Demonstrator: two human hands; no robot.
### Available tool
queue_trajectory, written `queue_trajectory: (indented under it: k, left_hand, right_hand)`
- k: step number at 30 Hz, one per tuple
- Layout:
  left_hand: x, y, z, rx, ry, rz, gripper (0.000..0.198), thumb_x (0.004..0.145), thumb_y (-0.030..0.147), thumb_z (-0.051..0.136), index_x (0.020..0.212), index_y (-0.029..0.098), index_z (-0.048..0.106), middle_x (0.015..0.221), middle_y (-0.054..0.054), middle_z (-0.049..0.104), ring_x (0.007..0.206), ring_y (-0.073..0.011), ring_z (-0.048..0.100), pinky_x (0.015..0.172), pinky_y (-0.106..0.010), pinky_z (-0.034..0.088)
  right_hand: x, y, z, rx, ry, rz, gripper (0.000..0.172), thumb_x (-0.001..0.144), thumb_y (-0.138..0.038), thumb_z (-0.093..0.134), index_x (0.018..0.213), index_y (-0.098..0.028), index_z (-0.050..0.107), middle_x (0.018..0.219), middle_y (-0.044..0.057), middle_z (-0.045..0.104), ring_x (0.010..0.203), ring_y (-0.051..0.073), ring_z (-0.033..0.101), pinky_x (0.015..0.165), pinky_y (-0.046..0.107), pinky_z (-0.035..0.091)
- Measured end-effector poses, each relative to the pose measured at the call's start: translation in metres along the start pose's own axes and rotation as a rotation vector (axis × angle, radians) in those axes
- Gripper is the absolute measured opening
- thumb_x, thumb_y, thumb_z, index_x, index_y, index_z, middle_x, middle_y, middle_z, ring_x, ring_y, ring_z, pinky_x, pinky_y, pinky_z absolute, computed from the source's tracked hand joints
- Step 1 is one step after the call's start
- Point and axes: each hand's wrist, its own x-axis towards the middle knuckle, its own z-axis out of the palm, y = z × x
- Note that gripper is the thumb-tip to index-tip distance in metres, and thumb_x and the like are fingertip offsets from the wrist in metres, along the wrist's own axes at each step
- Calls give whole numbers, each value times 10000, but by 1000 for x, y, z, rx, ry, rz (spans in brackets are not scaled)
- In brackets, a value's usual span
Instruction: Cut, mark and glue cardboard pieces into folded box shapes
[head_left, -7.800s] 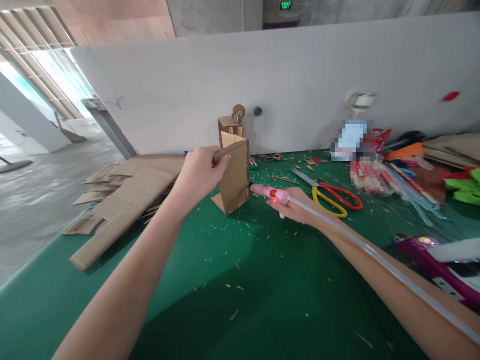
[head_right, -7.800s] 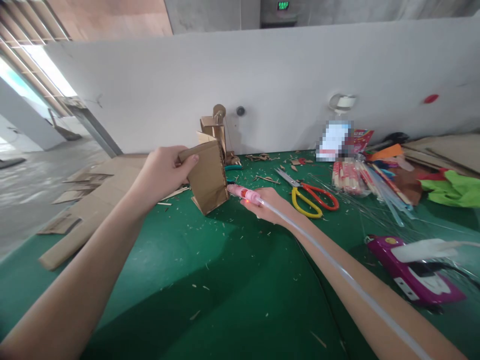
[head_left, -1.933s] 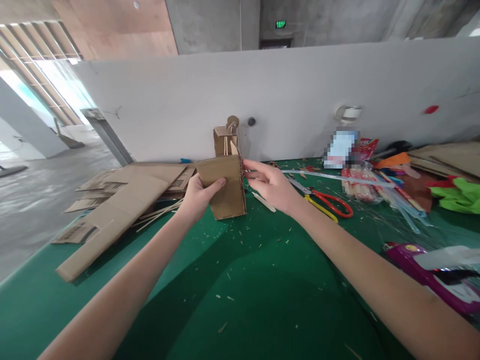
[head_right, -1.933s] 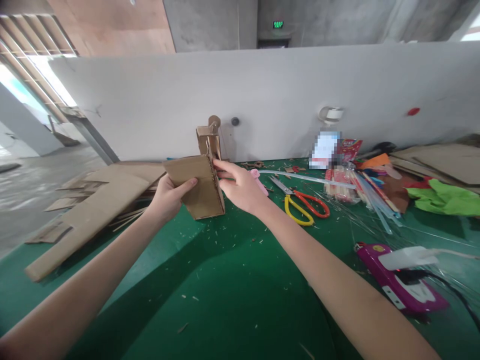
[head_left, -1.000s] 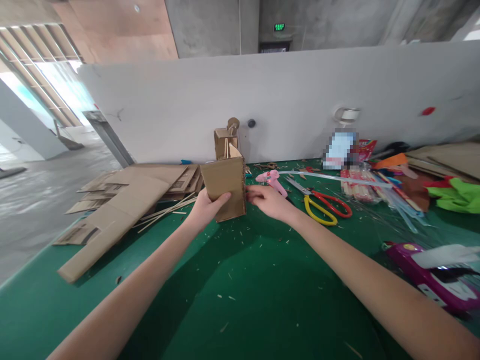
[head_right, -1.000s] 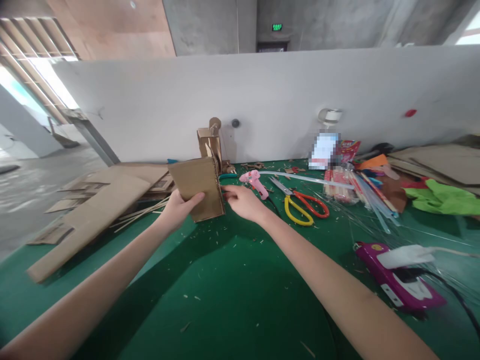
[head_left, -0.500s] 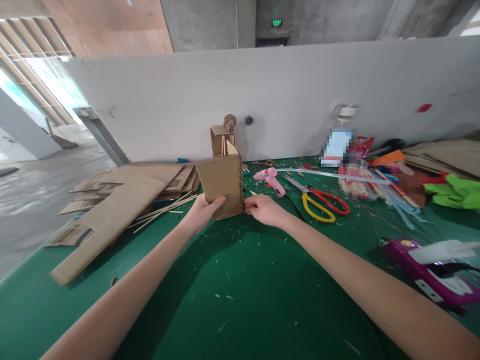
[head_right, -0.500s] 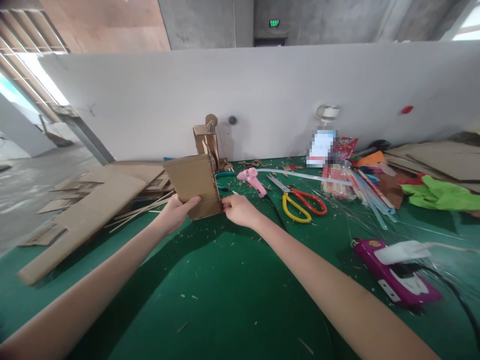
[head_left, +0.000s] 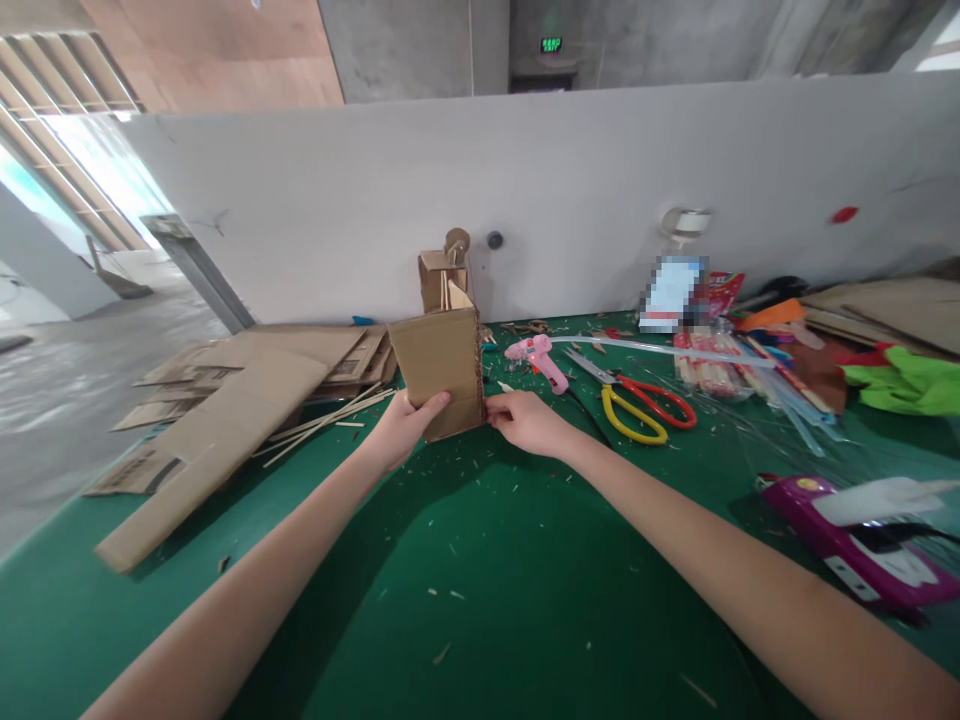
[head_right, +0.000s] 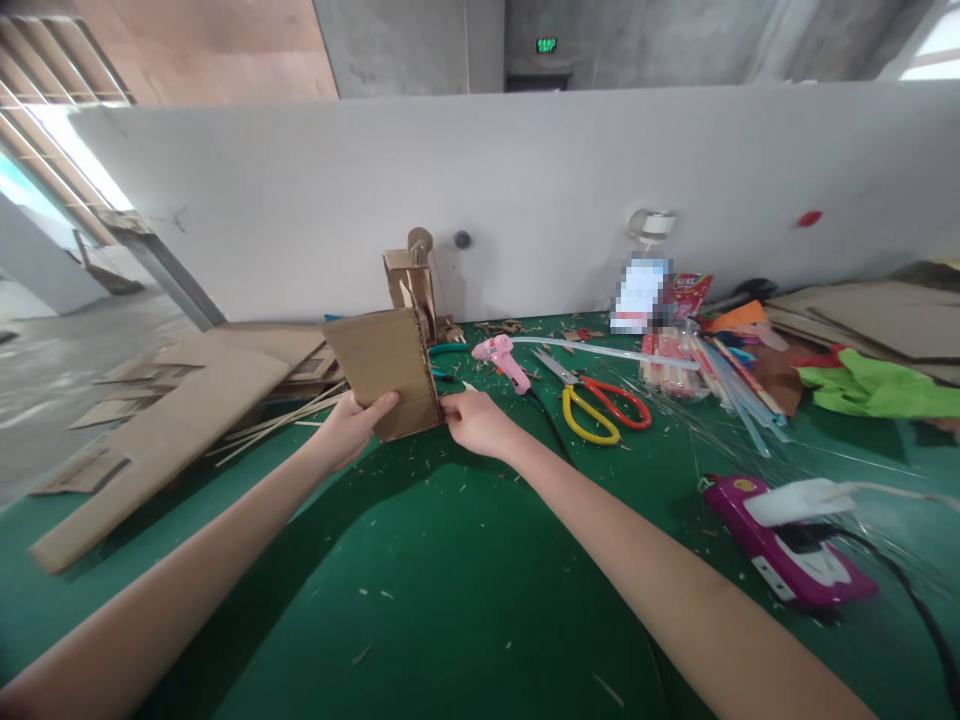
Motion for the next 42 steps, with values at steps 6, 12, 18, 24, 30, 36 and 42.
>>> queue_trajectory:
  k: [6, 12, 18, 24, 30, 36, 42]
  left_hand:
    - [0, -3, -1, 61, -3, -4, 445, 683, 444, 748, 1016, 154, 693, 1090, -110, 703, 1050, -276, 623, 928, -427, 489]
    - [0, -3, 0, 17, -18, -5, 447, 685, 435, 752, 1038, 167, 695, 1123, -114, 694, 1064, -282, 622, 932, -434, 492]
    - [0, -4, 3, 8, 30, -42, 510, 622, 428, 798, 1041, 158, 688, 1116, -132, 694, 1057, -298, 624, 923, -454, 500]
    - [3, -7, 4, -12, 7, -40, 561, 646, 435, 780, 1121, 161, 661, 1163, -126, 676, 1090, -294, 609, 946, -447, 488]
    - [3, -13, 1, -15, -4, -9, 562, 687, 402, 765, 1178, 161, 635, 1171, -113, 674, 1090, -273, 606, 974, -431, 466]
    - [3, -11, 3, -30, -5, -8, 544, 682, 389, 767, 1162, 165, 646, 1178, -106, 672, 1100, -265, 601, 993, -432, 448]
    - [3, -13, 2, 70, 22, -5, 529, 680, 430, 752, 1106, 133, 652, 1164, -121, 675, 1101, -285, 598, 964, -428, 469]
  right_hand:
    - [1, 2, 2, -106, 8, -8, 278, 828, -61, 472, 907, -187, 707, 875, 59, 722, 809, 184, 651, 696, 248, 438]
    - [2, 2, 6, -240, 43, -6, 224, 877, -137, 472, 886, -175, 692, 849, 102, 702, 764, 214, 646, 655, 276, 419]
    - [3, 6, 10, -316, 54, -44, 225, 887, -144, 464, 954, -184, 675, 886, 104, 707, 811, 240, 649, 668, 301, 430]
    - [5, 7, 13, -356, 73, -54, 206, 896, -135, 476, 959, -174, 669, 928, 97, 712, 846, 228, 656, 704, 295, 440]
    - [4, 5, 13, -393, 74, -48, 191, 905, -134, 485, 952, -161, 669, 915, 98, 711, 834, 216, 659, 702, 283, 435]
    - [2, 3, 12, -427, 65, -38, 196, 912, -145, 475, 972, -155, 661, 934, 108, 705, 839, 222, 656, 681, 279, 421]
    - [3, 3, 11, -446, 23, -21, 222, 930, -164, 439, 1018, -166, 643, 970, 104, 701, 856, 214, 657, 704, 276, 420]
